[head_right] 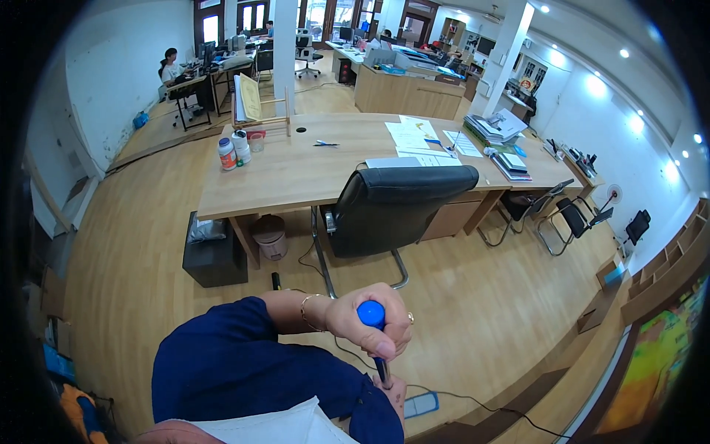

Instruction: Mopping the floor of an office space using a flat mop.

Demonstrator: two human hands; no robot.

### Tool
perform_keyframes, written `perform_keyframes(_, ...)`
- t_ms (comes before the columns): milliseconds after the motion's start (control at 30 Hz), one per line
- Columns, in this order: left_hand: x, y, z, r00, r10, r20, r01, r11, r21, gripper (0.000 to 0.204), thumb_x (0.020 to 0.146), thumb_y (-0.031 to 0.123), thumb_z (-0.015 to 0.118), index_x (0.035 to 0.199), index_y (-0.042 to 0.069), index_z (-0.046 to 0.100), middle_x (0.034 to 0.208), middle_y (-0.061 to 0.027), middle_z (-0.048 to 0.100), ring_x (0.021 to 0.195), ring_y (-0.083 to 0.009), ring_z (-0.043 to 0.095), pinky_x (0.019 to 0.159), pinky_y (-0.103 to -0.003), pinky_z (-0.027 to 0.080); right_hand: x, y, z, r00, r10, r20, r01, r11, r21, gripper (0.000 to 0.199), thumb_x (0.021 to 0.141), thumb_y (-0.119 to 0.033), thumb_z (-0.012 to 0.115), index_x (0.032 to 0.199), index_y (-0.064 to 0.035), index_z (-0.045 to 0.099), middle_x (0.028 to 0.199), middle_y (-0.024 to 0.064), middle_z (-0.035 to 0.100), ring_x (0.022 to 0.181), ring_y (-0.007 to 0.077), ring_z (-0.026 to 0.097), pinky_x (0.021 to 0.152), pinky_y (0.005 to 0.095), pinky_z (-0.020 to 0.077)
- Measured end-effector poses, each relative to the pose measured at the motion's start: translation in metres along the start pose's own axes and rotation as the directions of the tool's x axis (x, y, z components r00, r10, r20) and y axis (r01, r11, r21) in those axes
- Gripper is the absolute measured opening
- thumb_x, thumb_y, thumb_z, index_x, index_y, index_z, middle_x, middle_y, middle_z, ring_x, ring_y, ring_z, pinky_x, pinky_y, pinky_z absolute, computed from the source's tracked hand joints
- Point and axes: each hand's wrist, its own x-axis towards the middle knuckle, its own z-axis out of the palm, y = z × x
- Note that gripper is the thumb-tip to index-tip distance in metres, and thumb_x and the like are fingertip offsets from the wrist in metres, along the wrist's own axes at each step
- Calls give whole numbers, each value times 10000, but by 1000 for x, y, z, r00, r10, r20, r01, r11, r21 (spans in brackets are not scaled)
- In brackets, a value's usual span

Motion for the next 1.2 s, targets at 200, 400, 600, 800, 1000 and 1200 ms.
perform_keyframes(200, 24, -10, 32, 996, 4, -84, 14, 977, 212, 284, 844, 122, 686, 630, 8, 538, 593, -47, 526, 528, -118, 486, 496, -265, 360, 18, 20, -34, 978, -206, 20, 207, 977, -60, 294, 780, -212, 742, 687, -12, 549, 567, 21, 468, 546, 99, 394, 499, 328, 369)
perform_keyframes(400, 39, -1, 50, 990, 85, -114, -44, 944, 327, 266, 847, 111, 677, 639, 7, 547, 601, -51, 535, 524, -119, 489, 486, -267, 358, 36, 19, -38, 954, -285, 91, 292, 953, -78, 272, 789, -166, 717, 641, -6, 555, 544, 41, 539, 514, 111, 482, 506, 284, 401)
perform_keyframes(600, 26, 13, 69, 942, 151, -299, -25, 922, 387, 241, 835, 64, 663, 646, -22, 540, 580, -85, 547, 514, -165, 528, 516, -288, 441, 52, -1, -26, 911, -345, 225, 344, 938, 44, 364, 786, -243, 748, 654, -32, 482, 562, 1, 403, 551, 102, 339, 489, 308, 330)
perform_keyframes(800, 15, 15, 77, 892, 263, -369, -66, 881, 469, 240, 818, 93, 704, 657, -2, 556, 539, -80, 536, 492, -175, 507, 534, -328, 459, 85, -17, -14, 818, -389, 423, 462, 883, -81, 270, 793, -242, 727, 719, -44, 560, 575, 42, 456, 553, 142, 397, 525, 297, 385)
perform_keyframes(1000, 29, 21, 77, 955, 223, -197, -45, 763, 645, 260, 801, 63, 698, 605, -8, 543, 559, -108, 549, 478, -222, 507, 506, -317, 431, 110, -31, 8, 754, -629, 188, 635, 772, 35, 162, 765, -200, 703, 806, -65, 624, 661, 141, 576, 582, 234, 539, 555, 337, 430)
perform_keyframes(1200, 54, 3, 65, 990, 141, 25, -116, 685, 719, 220, 812, 84, 685, 636, 24, 567, 589, -77, 561, 532, -235, 561, 532, -302, 442, 146, 9, 17, 884, -370, 286, 427, 889, -167, 220, 765, -201, 683, 928, -58, 644, 834, 155, 649, 745, 258, 625, 689, 336, 485)
